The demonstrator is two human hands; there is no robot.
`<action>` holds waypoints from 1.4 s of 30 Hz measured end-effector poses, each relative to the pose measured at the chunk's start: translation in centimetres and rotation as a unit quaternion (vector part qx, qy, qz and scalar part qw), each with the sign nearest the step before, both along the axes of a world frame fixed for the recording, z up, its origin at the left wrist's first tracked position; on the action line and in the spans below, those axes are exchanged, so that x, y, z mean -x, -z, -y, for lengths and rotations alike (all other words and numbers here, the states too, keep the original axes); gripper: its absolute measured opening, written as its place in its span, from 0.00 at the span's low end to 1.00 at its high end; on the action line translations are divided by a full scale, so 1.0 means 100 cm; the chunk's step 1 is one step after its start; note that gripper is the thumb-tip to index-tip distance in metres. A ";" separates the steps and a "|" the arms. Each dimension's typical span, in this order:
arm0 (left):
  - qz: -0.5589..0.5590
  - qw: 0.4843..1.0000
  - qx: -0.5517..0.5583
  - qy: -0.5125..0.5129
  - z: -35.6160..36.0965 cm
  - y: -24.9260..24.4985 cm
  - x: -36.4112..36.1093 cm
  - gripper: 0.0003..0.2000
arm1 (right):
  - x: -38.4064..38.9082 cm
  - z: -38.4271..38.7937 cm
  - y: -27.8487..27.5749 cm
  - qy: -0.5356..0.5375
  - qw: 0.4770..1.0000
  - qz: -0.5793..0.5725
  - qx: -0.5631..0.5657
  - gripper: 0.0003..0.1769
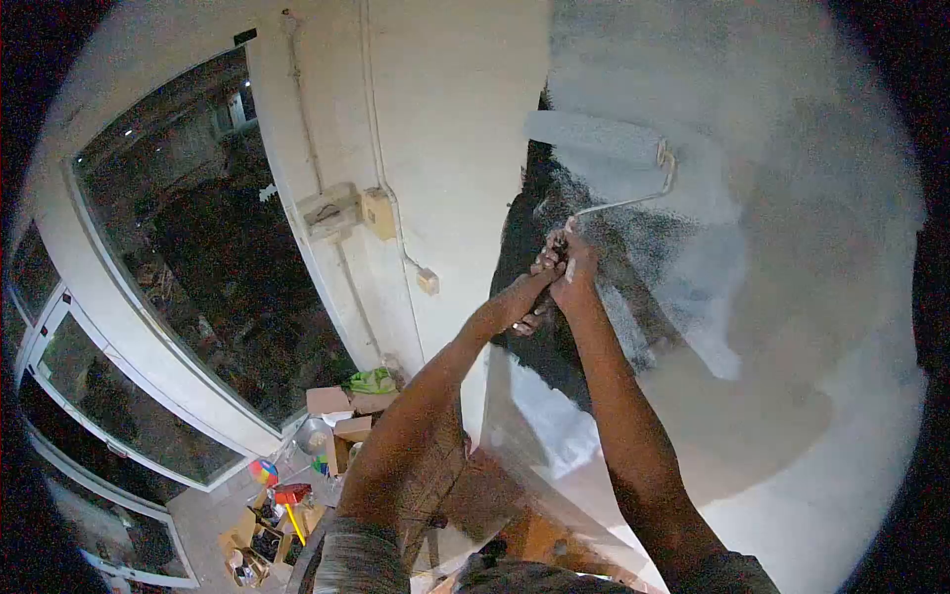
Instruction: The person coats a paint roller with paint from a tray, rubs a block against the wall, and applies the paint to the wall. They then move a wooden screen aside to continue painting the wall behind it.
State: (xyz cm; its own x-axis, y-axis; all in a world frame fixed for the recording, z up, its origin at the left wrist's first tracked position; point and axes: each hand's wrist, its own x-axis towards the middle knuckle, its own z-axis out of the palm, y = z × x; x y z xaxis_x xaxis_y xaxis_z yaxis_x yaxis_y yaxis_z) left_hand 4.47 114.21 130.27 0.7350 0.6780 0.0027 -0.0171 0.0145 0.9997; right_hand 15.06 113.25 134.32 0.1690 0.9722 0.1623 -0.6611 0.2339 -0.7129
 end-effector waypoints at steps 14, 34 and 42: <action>0.029 0.975 -0.198 -0.091 -0.021 -0.016 -0.008 0.26 | -0.004 -0.022 -0.028 0.044 0.994 0.094 -0.043 0.20; 0.113 0.975 -0.191 -0.023 0.008 0.061 -0.077 0.26 | -0.076 -0.050 0.095 0.388 0.774 0.491 -0.091 0.20; 0.190 0.978 -0.043 -0.068 0.020 0.018 -0.082 0.24 | -0.063 -0.035 0.029 0.465 0.503 0.715 -0.140 0.26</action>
